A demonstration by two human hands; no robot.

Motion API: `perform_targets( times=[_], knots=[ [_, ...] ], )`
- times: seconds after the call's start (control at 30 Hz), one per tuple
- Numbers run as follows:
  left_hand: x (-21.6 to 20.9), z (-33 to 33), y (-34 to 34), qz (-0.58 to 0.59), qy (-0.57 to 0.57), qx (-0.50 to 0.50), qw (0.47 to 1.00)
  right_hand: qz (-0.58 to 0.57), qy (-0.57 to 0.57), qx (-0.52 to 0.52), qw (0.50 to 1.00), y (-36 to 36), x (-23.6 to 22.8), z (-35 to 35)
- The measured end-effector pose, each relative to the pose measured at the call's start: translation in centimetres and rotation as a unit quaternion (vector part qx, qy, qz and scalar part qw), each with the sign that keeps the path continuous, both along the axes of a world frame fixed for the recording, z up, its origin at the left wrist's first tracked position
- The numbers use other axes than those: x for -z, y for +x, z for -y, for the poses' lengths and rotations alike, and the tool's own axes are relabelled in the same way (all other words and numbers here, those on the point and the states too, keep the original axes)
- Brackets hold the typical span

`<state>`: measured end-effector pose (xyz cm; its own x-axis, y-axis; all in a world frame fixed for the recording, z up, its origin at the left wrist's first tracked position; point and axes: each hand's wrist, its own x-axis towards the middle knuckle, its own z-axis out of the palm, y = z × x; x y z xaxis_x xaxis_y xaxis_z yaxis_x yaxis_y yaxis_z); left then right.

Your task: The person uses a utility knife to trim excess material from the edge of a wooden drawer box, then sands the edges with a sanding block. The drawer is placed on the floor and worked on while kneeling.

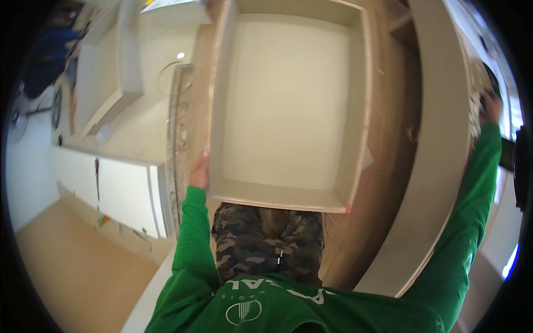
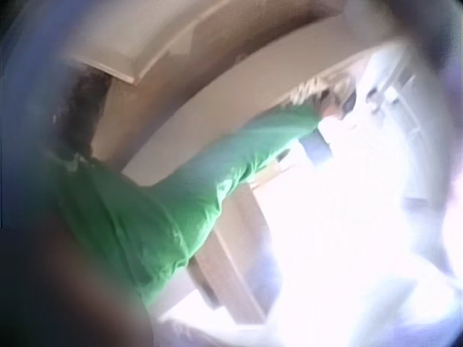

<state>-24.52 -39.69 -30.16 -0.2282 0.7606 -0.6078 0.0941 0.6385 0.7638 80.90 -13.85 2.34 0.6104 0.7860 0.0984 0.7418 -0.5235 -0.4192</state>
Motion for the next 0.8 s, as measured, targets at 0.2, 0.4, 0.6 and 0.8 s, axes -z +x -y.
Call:
perform_targets(
  times=[0.2,0.4,0.6,0.8],
  knots=[
    [-1.3,1.5,1.4,-0.088,0.089,0.02,0.992,0.457,-0.025,0.021,0.889,-20.1,-8.3,5.7],
    [-5.1,3.0,9.1,-0.279,0.366,0.153,0.875,0.25,0.261,-0.12,0.925,-44.4,-6.3,20.5],
    [-5.7,5.7,20.2,-0.327,0.056,0.37,0.868,0.086,0.08,-0.167,0.979,-55.0,13.7,38.9],
    [-8.3,4.6,22.8,-0.377,-0.114,0.369,0.842,0.024,0.003,-0.174,0.984,-59.3,23.0,48.6]
  ],
)
